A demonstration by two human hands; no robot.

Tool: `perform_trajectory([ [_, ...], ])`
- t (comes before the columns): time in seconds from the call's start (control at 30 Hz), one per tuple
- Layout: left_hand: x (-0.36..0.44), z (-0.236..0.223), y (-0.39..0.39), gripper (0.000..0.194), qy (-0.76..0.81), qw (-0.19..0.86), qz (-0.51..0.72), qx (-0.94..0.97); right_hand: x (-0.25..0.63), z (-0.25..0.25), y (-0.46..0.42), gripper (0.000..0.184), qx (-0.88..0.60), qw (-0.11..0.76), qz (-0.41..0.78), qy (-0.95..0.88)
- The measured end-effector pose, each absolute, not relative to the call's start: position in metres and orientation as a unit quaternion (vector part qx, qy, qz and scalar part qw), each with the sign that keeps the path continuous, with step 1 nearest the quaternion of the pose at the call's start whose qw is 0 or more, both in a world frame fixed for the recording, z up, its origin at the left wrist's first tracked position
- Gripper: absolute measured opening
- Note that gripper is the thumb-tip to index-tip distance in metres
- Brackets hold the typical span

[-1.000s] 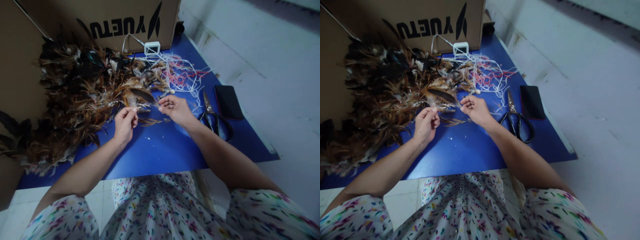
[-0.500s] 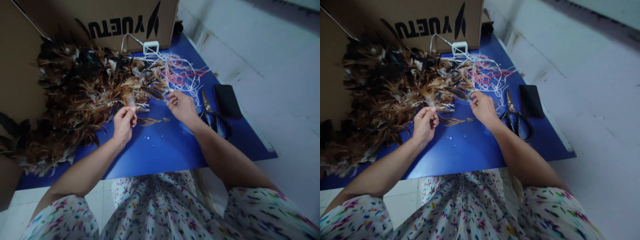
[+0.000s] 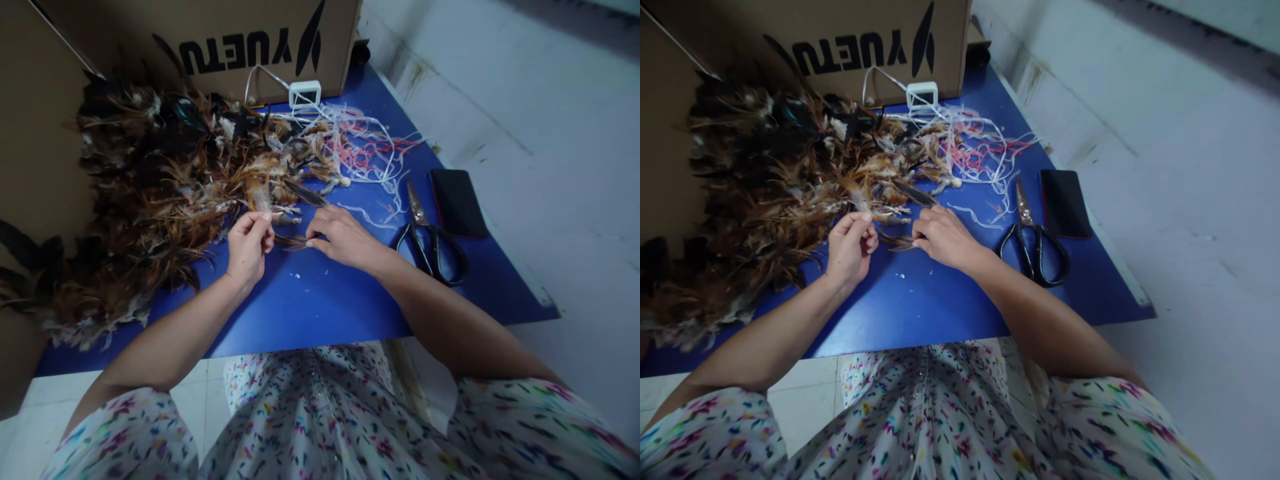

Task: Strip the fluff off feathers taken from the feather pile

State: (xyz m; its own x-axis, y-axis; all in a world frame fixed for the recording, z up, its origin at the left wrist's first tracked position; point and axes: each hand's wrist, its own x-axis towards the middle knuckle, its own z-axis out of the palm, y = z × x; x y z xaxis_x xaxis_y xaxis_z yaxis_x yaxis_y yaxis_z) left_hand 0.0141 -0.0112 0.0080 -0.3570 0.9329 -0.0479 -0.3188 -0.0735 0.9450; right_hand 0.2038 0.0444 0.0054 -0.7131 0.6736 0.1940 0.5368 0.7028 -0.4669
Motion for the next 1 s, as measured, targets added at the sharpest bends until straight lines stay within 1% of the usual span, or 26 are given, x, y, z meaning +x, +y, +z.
perform_trajectory([
  [0.13,0.013,0.008,-0.011,0.026,0.490,0.471,0.663,0.314,0.202,0.006,0.043,0.010,-0.325,0.149,0.185,-0.915],
  [0.27,0.011,0.009,-0.009,0.028,0.486,0.463,0.672,0.314,0.200,0.008,0.041,0.012,-0.324,0.150,0.182,-0.916],
  [0.4,0.009,0.010,-0.008,0.027,0.482,0.458,0.679,0.311,0.203,0.014,0.041,0.014,-0.351,0.189,0.256,-0.881],
  [0.53,0.009,0.010,-0.008,0.025,0.484,0.455,0.683,0.305,0.206,0.018,0.041,0.009,-0.387,0.245,0.337,-0.823],
  [0.63,0.008,0.009,-0.008,0.025,0.484,0.455,0.683,0.305,0.206,0.018,0.042,0.007,-0.395,0.269,0.369,-0.797],
  [0.83,0.008,0.010,-0.008,0.023,0.491,0.454,0.679,0.303,0.205,0.014,0.042,0.008,-0.380,0.259,0.405,-0.790],
  [1.0,0.010,0.010,-0.008,0.023,0.482,0.458,0.682,0.305,0.204,0.011,0.041,0.013,-0.360,0.238,0.434,-0.791],
])
